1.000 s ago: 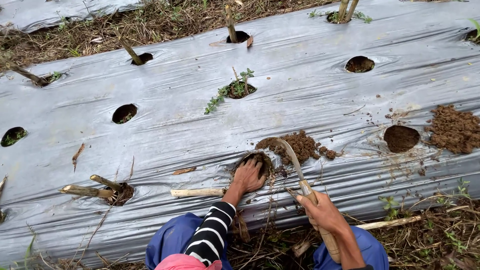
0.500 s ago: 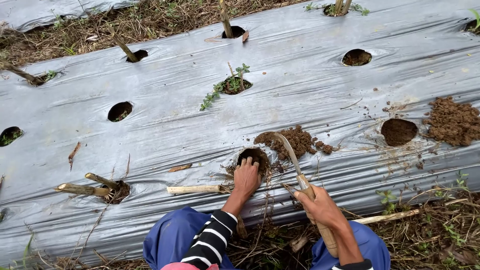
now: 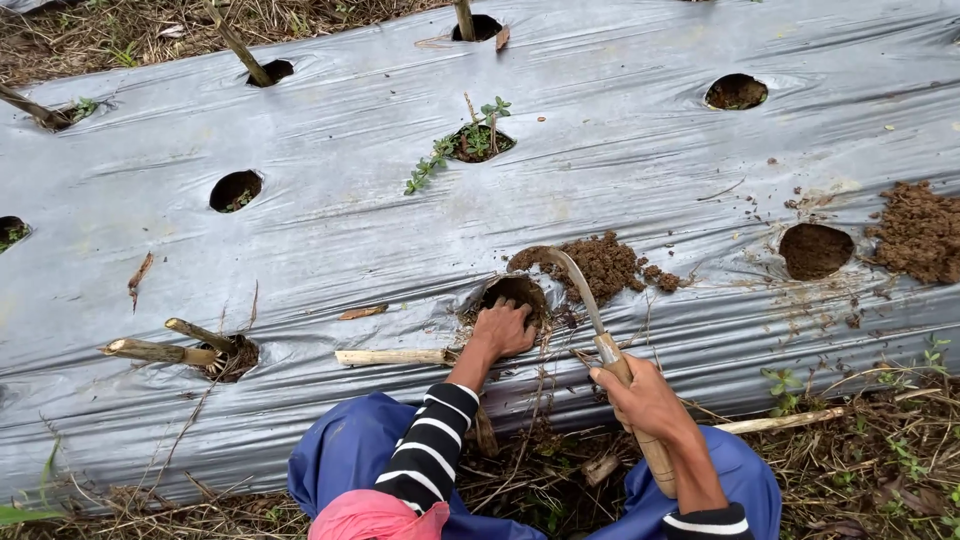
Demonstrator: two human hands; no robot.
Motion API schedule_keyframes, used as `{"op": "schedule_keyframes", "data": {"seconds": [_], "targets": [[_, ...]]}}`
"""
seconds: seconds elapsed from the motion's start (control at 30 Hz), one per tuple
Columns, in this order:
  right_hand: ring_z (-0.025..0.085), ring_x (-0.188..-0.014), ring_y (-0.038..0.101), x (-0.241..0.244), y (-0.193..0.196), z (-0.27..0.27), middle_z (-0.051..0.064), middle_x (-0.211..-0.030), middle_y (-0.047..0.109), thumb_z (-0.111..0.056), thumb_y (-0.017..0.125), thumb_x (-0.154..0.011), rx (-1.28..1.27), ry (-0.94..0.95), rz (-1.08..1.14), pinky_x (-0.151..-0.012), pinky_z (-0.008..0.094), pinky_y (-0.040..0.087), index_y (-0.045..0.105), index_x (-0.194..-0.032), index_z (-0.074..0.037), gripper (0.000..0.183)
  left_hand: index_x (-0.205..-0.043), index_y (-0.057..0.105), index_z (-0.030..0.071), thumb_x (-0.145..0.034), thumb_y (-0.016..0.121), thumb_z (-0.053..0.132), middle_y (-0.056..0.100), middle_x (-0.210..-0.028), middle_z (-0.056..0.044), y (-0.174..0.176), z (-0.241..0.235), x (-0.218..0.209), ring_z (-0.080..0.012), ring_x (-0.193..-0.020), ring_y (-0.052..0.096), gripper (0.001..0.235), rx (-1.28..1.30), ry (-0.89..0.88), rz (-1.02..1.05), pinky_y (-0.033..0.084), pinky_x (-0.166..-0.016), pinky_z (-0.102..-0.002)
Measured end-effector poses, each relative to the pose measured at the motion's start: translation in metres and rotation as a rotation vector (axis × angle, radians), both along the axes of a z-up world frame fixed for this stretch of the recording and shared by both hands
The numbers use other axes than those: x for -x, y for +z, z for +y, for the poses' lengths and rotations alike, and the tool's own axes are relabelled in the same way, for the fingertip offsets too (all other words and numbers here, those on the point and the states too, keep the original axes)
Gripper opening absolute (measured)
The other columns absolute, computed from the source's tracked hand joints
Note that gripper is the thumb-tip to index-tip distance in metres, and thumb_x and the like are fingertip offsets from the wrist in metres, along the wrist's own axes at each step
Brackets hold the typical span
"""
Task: Using a hand sickle to clear soil and debris from pre-cut holes in plastic mulch to prepare them for planting.
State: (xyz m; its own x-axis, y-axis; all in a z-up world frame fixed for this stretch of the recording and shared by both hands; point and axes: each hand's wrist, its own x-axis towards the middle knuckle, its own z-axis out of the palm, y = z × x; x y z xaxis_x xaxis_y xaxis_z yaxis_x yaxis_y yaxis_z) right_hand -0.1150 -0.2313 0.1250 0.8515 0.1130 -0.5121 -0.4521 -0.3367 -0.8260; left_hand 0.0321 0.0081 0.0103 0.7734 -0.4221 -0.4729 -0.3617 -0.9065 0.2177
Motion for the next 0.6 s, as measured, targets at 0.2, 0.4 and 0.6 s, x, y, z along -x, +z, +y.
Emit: {"op": "schedule_keyframes", "data": {"seconds": [0.2,0.4,0.6], "targets": [[0.02,-0.026,0.051,-0.003,-0.034,-0.002,0.01,-0.045,0.05,-0.011,0.065,-0.098,-0.177,-0.092,-0.124,-0.027,0.032,0.044,0.055,-0.078,0.001,0.026,-0.129,0.066,0.022,-0.09,0.05,0.045,0.069,-0.115,-0.014,-0.007,0.009,0.016,-0.0358,-0.114,0.066,0.047,0.13,0.13,-0.149,0.057,-0.09,-0.052],[0.019,-0.027,0.053,-0.002,-0.039,-0.002,0.01,-0.046,0.053,-0.013,0.065,-0.099,-0.133,-0.072,-0.109,-0.027,0.03,0.045,0.057,-0.08,0.0,0.024,-0.145,0.056,0.017,-0.095,0.043,0.042,0.047,-0.147,-0.026,0.033,0.004,0.02,-0.0472,-0.138,0.048,0.057,0.065,0.107,0.003,0.046,-0.106,-0.063],[0.019,-0.027,0.05,-0.002,-0.031,0.0,0.009,-0.045,0.049,-0.009,0.064,-0.097,-0.16,-0.104,-0.135,-0.027,0.031,0.043,0.054,-0.076,0.0,0.026,-0.155,0.044,0.012,-0.101,0.044,0.052,0.051,-0.142,-0.033,-0.025,0.006,-0.002,-0.0541,-0.133,0.052,0.066,0.133,0.084,0.179,0.046,-0.106,-0.068]]}}
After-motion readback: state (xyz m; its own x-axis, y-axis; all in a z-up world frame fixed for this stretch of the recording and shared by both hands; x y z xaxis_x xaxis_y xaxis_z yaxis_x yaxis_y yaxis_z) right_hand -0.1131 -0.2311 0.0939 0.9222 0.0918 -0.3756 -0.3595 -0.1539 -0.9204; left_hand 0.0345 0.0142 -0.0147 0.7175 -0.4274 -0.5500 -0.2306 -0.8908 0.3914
